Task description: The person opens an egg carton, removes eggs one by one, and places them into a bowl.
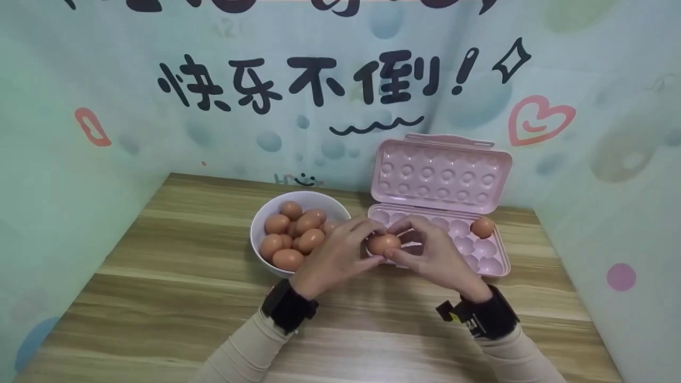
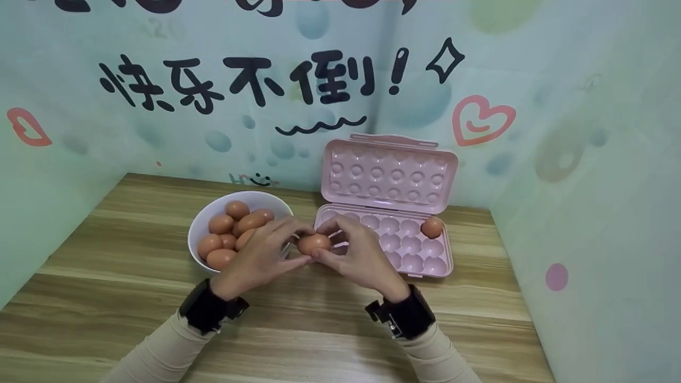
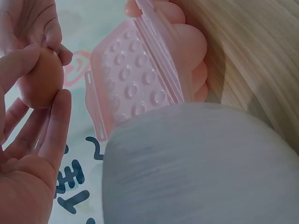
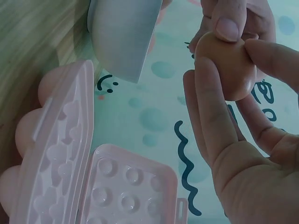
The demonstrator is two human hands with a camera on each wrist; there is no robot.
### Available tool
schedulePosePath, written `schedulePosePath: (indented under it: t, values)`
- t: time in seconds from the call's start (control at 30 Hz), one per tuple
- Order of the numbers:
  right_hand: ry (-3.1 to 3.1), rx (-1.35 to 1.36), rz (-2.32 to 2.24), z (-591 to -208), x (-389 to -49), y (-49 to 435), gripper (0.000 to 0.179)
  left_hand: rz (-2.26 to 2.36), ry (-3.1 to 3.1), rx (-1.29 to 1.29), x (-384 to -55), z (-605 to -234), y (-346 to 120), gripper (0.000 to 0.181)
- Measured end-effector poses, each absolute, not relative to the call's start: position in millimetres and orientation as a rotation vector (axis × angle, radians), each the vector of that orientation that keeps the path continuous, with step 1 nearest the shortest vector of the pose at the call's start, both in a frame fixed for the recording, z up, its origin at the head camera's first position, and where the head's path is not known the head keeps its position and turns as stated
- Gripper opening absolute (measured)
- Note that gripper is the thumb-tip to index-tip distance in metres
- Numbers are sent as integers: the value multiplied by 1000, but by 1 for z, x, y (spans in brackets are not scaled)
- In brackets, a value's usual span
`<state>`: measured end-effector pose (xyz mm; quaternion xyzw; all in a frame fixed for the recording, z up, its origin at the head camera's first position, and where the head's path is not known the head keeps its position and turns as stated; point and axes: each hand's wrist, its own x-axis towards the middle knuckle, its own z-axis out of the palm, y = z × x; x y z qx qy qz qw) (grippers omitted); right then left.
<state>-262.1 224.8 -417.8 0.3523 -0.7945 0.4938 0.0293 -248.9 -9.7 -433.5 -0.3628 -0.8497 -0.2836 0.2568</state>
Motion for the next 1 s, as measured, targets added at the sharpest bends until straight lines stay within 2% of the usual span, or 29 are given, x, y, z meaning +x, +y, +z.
schedulePosePath:
  t: [0.23, 0.7, 1.0]
  values:
    - [-2469, 1099, 1487, -413, -264, 231, 31, -750, -2348, -955, -252, -427, -25, 35]
    - [-2484, 854, 1127, -396, -284, 274, 31, -870, -2613, -738, -260, -399, -115, 34]
    - [-2472, 791, 1046, -393, -294, 296, 31, -870, -2775, -670, -266, -400, -140, 32]
